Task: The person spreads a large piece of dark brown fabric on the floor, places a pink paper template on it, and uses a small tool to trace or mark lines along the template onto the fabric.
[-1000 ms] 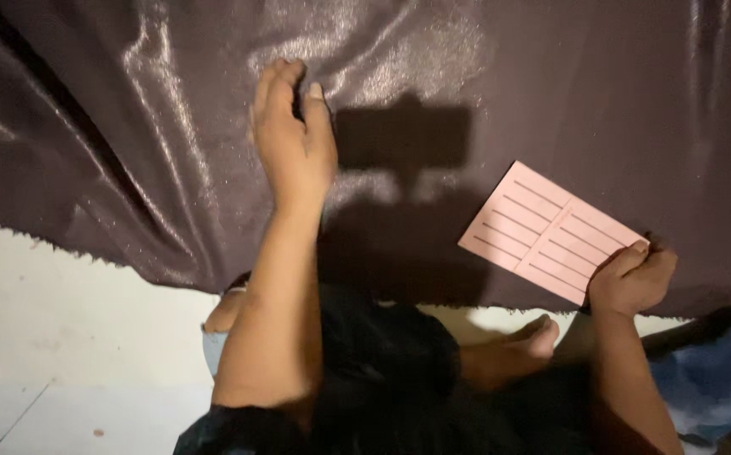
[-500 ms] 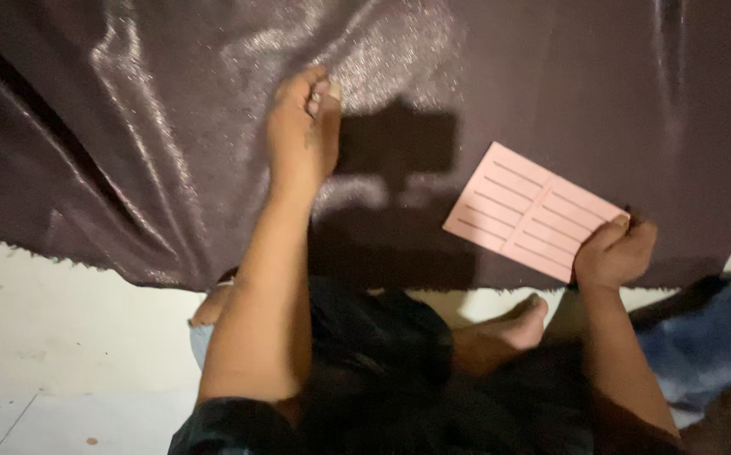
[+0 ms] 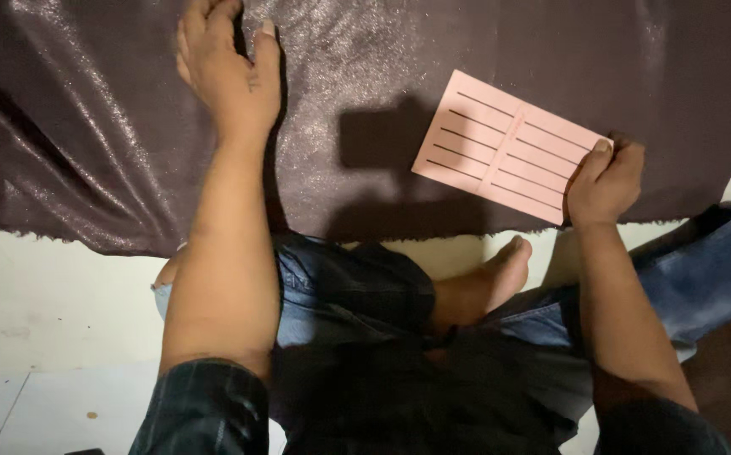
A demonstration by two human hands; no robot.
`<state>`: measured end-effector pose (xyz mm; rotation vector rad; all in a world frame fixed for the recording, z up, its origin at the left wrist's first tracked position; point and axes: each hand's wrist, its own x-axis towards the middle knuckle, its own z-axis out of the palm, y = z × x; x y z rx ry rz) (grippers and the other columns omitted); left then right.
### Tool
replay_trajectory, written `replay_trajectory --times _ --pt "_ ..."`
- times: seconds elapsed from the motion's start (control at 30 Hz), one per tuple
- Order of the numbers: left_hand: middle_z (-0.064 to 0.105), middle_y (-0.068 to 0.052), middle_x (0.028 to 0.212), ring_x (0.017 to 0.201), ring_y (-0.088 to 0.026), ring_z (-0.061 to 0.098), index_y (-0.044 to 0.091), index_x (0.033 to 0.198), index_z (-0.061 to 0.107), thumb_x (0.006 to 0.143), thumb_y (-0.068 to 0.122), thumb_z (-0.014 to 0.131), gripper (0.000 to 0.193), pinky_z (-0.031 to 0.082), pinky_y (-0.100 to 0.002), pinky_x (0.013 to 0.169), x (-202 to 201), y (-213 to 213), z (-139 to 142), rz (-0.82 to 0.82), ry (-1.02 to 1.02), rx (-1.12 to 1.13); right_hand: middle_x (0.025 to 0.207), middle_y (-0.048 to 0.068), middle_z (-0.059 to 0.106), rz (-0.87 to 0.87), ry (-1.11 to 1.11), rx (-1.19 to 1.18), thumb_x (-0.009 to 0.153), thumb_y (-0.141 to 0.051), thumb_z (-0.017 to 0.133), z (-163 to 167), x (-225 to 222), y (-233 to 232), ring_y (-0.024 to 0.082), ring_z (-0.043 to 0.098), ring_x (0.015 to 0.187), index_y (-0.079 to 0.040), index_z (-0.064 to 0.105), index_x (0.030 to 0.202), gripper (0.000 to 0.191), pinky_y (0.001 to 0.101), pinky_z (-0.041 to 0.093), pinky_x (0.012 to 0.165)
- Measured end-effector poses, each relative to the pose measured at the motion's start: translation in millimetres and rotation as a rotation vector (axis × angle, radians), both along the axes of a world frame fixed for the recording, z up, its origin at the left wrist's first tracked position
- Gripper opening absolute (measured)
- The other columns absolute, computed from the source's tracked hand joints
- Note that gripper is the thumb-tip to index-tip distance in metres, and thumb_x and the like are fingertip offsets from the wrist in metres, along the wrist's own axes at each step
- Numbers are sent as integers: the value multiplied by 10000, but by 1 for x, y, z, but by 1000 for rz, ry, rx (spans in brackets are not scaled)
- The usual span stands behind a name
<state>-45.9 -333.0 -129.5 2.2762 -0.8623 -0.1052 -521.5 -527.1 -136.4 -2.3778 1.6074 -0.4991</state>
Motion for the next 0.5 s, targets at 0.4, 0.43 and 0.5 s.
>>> replay_trajectory --times 0.4,0.43,0.5 --pt "417 -321 1534 1421 -524 322 -44 1468 499 957 232 747 631 219 -645 1136 -9 13 1 -235 -176 26 1001 55 674 34 -349 396 1151 -80 649 4 -40 -23 103 603 869 25 638 1159 106 266 514 780" --pt "471 -283 1503 1404 -487 379 -6 1453 531 969 254 756 594 250 -622 1143 -15 14 15 -244 -121 62 989 28 675 11 -374 441 1139 -77 645 6 -41 -24 76 602 848 19 645 1149 96 243 510 758" --pt "578 -207 1440 1370 -411 494 71 1424 594 992 298 775 521 312 -574 1159 -37 20 48 -258 -11 132 1019 31 682 45 -520 467 1139 -70 664 10 -41 -25 78 610 878 33 645 1162 106 243 516 791"
